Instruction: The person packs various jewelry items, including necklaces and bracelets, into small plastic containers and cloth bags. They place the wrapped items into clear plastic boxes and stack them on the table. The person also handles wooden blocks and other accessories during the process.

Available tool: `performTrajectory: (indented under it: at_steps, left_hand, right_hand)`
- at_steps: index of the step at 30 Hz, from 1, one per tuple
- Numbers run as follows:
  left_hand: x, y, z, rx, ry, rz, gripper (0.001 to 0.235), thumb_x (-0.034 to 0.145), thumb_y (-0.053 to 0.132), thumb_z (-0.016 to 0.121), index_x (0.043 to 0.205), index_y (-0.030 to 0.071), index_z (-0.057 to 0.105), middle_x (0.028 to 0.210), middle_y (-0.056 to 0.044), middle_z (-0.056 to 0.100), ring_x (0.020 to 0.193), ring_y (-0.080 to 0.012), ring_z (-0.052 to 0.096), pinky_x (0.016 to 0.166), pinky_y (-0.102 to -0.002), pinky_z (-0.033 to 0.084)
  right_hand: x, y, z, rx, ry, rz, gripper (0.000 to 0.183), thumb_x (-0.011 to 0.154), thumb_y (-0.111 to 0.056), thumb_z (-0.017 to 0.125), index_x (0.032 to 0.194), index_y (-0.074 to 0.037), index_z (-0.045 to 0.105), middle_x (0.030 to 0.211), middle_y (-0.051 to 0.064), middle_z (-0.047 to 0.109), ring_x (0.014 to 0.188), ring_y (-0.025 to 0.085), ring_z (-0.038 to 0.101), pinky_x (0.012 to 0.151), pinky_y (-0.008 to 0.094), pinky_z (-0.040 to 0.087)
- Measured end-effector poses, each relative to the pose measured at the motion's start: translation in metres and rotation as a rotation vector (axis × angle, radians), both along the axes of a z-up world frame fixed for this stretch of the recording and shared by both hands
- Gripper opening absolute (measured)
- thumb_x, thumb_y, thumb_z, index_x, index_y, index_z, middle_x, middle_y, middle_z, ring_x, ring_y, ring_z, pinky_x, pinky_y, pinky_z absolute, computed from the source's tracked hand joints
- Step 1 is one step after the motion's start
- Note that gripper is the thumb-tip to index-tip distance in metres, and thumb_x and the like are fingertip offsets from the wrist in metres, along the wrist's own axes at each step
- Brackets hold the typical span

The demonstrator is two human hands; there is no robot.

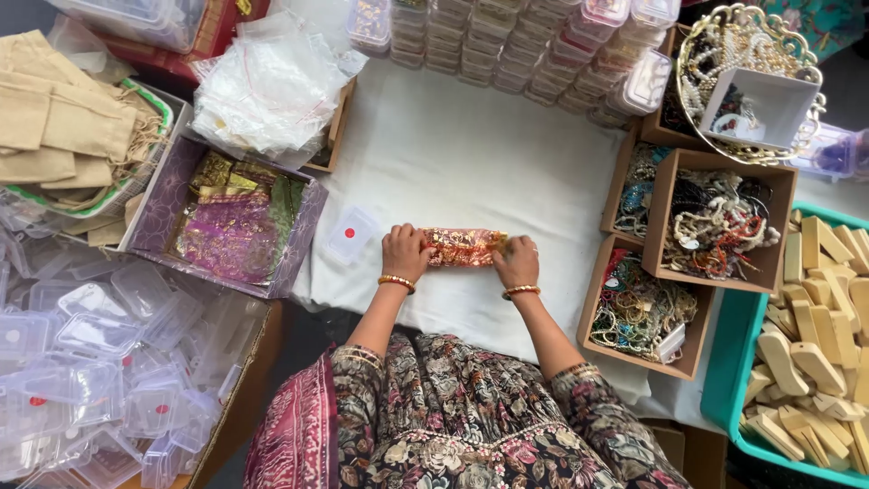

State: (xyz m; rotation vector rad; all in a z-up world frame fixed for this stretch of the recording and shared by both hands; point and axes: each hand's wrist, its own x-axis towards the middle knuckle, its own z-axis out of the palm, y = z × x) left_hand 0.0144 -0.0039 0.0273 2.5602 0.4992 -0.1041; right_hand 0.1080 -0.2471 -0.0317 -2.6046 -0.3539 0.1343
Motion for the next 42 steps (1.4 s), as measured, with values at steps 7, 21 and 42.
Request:
performTrajectory:
  at_steps: [7, 21, 42]
  left_hand:
    - [0.021, 0.002, -0.034, -0.016, -0.311, -0.250, 0.060, 0.072, 0.002, 0.079, 0.124, 0.018, 0.053, 0.140, -0.013, 0.048, 0.133, -0.0351, 0.048, 0.108, -0.049, 0.040]
    - [0.010, -0.016, 0.001, -0.198, 0.181, -0.531, 0.088, 0.084, -0.009, 0.060, 0.147, 0.050, 0.043, 0.141, -0.013, 0.044, 0.102, -0.0294, 0.066, 0.088, -0.037, 0.060]
    - [0.017, -0.059, -0.058, -1.151, 0.029, 0.503, 0.039, 0.085, 0.000, 0.059, 0.123, 0.007, 0.066, 0.100, -0.007, 0.073, 0.083, -0.0221, 0.073, 0.067, -0.034, 0.063]
  right_hand:
    - [0.015, 0.017, 0.001, 0.047, -0.203, 0.122, 0.073, 0.065, -0.007, 0.069, 0.137, -0.005, 0.055, 0.114, 0.020, 0.062, 0.103, 0.038, 0.057, 0.087, 0.045, 0.050]
    - [0.047, 0.021, 0.001, 0.315, 0.396, -0.126, 0.019, 0.080, -0.017, 0.072, 0.097, -0.009, 0.074, 0.083, 0.010, 0.076, 0.074, 0.023, 0.071, 0.068, 0.035, 0.055]
    - [-0.033, 0.045, 0.055, 0.181, -0.058, 0.518, 0.057, 0.074, -0.005, 0.070, 0.131, -0.003, 0.062, 0.140, 0.018, 0.055, 0.119, 0.035, 0.063, 0.094, 0.039, 0.057]
